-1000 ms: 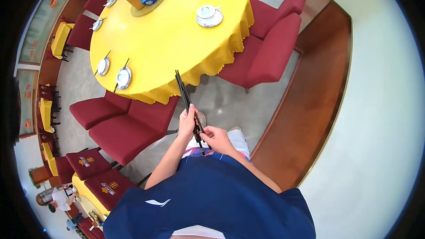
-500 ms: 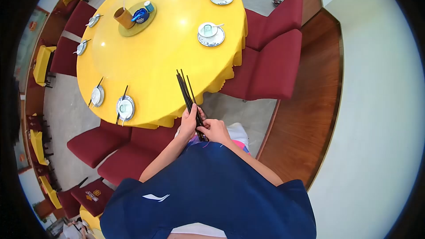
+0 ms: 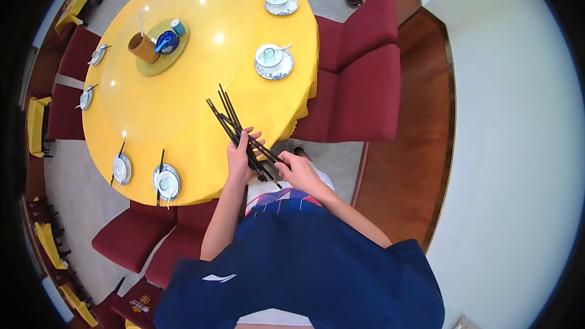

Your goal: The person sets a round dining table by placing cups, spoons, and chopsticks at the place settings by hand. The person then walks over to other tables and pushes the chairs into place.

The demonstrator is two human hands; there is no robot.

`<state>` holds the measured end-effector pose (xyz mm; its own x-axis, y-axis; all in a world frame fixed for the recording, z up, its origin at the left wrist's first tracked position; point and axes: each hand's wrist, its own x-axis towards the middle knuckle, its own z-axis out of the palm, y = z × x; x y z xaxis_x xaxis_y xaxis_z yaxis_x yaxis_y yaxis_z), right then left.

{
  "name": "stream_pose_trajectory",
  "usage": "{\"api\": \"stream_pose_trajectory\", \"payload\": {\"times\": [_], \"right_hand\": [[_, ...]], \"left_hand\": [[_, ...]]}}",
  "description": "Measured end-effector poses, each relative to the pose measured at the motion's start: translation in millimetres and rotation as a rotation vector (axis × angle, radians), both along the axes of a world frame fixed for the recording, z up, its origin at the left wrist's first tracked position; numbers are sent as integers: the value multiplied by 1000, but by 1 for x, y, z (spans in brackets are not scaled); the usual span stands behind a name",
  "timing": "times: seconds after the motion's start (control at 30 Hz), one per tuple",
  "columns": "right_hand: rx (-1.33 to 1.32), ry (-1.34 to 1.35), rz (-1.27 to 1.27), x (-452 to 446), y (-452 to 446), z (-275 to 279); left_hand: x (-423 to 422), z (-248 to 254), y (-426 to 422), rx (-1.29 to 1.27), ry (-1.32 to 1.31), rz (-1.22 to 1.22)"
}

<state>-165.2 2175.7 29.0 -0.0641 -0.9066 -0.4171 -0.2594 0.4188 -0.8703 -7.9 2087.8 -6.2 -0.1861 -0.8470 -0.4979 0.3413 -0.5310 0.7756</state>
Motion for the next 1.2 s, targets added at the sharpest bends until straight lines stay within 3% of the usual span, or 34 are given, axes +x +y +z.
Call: {"api": "stream_pose_trajectory", "payload": {"times": [0.07, 0.23, 0.4, 0.53, 0.8, 0.97, 1.03, 1.2], "right_hand": [[1, 78, 149, -15, -17, -6], [27, -17, 196, -56, -62, -26], [96, -89, 240, -92, -118, -30], [180, -253, 106, -129, -152, -82], [270, -322, 265, -167, -201, -178], [332, -180, 357, -174, -228, -192], [171, -17, 364, -176, -234, -195], [194, -12, 348, -165, -252, -218]], "left_hand": [[3, -8, -18, -23, -21, 28], [14, -18, -75, -29, -117, 282], [5, -21, -121, -53, -307, 235], [-8, -54, -159, 28, -295, 360], [-60, -134, -219, -7, -280, 361], [-77, -169, -241, -22, -296, 226], [-78, -182, -248, -22, -319, 200], [-71, -203, -255, 0, -264, 210]]}}
